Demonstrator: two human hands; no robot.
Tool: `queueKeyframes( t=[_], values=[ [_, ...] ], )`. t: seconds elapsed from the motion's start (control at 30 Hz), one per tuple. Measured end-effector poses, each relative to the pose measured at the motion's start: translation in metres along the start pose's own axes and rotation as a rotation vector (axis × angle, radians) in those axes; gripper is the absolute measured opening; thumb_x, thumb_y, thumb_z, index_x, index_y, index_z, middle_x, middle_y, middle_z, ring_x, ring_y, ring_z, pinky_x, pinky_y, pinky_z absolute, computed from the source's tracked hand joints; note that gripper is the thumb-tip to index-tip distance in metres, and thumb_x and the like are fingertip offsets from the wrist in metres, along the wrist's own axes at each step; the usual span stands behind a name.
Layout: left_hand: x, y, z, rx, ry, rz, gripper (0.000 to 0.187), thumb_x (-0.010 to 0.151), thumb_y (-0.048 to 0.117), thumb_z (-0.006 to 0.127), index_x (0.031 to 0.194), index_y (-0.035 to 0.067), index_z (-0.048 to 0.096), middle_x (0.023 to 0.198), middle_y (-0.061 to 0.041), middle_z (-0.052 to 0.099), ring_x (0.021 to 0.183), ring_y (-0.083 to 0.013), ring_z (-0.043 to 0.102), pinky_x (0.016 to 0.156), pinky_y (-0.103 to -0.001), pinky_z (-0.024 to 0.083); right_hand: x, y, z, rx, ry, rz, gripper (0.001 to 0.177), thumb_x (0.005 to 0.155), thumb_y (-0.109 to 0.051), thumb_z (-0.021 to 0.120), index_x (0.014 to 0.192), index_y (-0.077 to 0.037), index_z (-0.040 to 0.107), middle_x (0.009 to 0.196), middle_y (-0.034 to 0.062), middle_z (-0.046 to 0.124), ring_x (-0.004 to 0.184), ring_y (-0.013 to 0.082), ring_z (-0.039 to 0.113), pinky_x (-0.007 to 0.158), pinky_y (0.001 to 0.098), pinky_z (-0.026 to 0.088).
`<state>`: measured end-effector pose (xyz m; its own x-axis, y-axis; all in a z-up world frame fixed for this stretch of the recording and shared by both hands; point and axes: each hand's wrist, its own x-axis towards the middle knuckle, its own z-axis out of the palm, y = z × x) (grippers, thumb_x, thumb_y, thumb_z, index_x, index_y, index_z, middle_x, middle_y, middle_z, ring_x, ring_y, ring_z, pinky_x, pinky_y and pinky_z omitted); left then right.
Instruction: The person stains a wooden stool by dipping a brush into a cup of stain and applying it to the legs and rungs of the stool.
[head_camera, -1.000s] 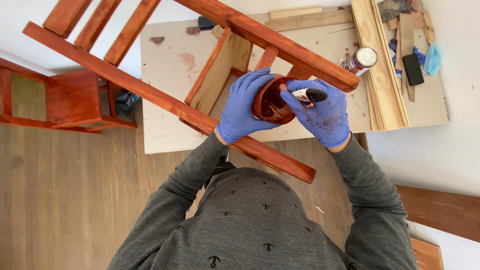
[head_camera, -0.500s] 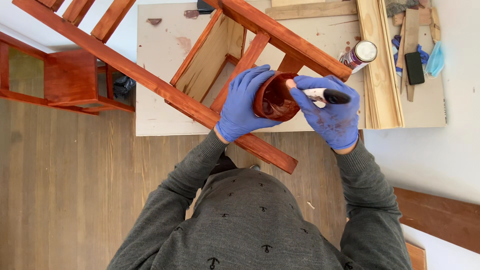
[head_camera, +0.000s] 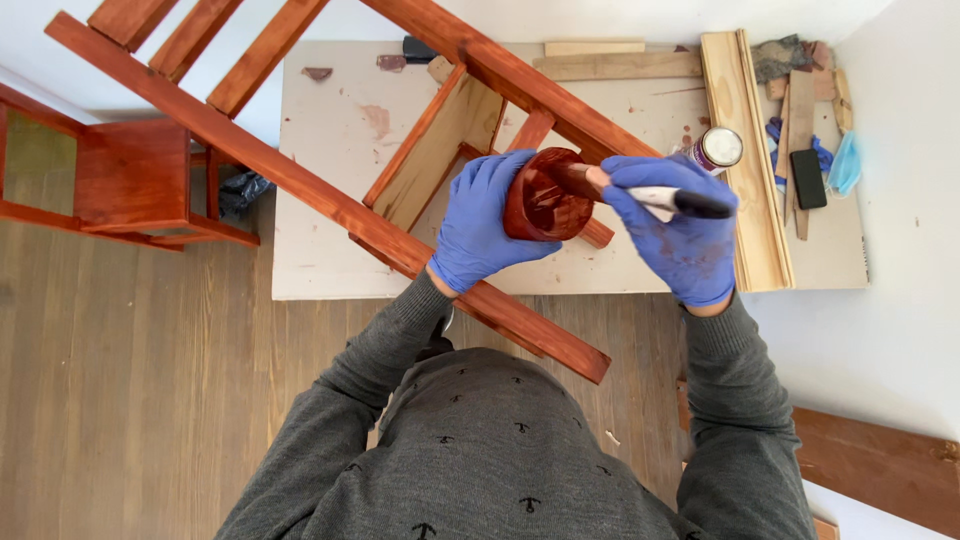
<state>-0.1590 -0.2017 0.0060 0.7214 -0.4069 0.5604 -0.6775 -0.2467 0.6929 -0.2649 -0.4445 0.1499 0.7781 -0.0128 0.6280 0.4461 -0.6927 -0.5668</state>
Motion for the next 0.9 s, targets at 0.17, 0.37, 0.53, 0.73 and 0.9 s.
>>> queueKeyframes(
  t=[0.17, 0.37, 0.53, 0.73, 0.9],
  values=[
    [0.009, -0.039, -0.029, 0.105, -0.007, -0.108, 0.133, 0.063, 0.079, 0.118, 0.173, 0.023, 0.068, 0.160, -0.007, 0.079, 0.148, -0.0404, 0.076, 0.130, -0.061, 0.061, 0.034, 0.041, 0.010, 0.236, 0.182, 0.186, 0.016, 0.120, 0.006, 0.100, 0.122, 0.005, 0.084, 0.129, 0.0293, 0.091, 0.119, 0.0368, 0.090, 0.088, 0.0428, 0.075],
    [0.024, -0.049, -0.078, 0.097, -0.123, -0.263, 0.117, 0.081, 0.071, 0.103, 0.175, 0.019, 0.057, 0.164, -0.010, 0.075, 0.146, -0.0395, 0.068, 0.119, -0.060, 0.054, 0.115, 0.119, 0.068, 0.367, 0.077, 0.418, 0.024, 0.125, -0.023, 0.089, 0.137, -0.006, 0.077, 0.141, 0.0214, 0.090, 0.134, 0.0353, 0.094, 0.102, 0.0411, 0.086],
    [0.031, -0.067, -0.102, 0.053, -0.185, -0.294, 0.119, 0.079, 0.067, 0.104, 0.177, 0.020, 0.056, 0.167, -0.008, 0.074, 0.149, -0.0395, 0.067, 0.121, -0.059, 0.053, 0.134, 0.195, 0.121, 0.231, -0.024, 0.483, 0.025, 0.121, -0.037, 0.091, 0.123, -0.013, 0.085, 0.114, 0.0042, 0.090, 0.103, 0.0166, 0.087, 0.092, 0.0328, 0.074],
    [0.037, -0.092, -0.120, 0.007, -0.216, -0.289, 0.124, 0.078, 0.067, 0.107, 0.180, 0.019, 0.055, 0.167, -0.010, 0.075, 0.149, -0.0389, 0.067, 0.122, -0.059, 0.054, 0.101, 0.225, 0.088, -0.031, -0.212, 0.608, 0.041, 0.124, -0.049, 0.089, 0.121, -0.009, 0.077, 0.114, 0.0126, 0.088, 0.097, 0.0211, 0.083, 0.092, 0.0380, 0.073],
    [0.045, -0.098, -0.136, -0.030, -0.240, -0.290, 0.124, 0.075, 0.062, 0.109, 0.179, 0.019, 0.057, 0.167, -0.009, 0.075, 0.150, -0.0390, 0.067, 0.124, -0.057, 0.053, 0.077, 0.203, 0.015, -0.242, -0.308, 0.786, 0.036, 0.128, -0.031, 0.088, 0.121, 0.003, 0.081, 0.117, 0.0256, 0.089, 0.092, 0.0302, 0.088, 0.092, 0.0479, 0.075]
  ],
)
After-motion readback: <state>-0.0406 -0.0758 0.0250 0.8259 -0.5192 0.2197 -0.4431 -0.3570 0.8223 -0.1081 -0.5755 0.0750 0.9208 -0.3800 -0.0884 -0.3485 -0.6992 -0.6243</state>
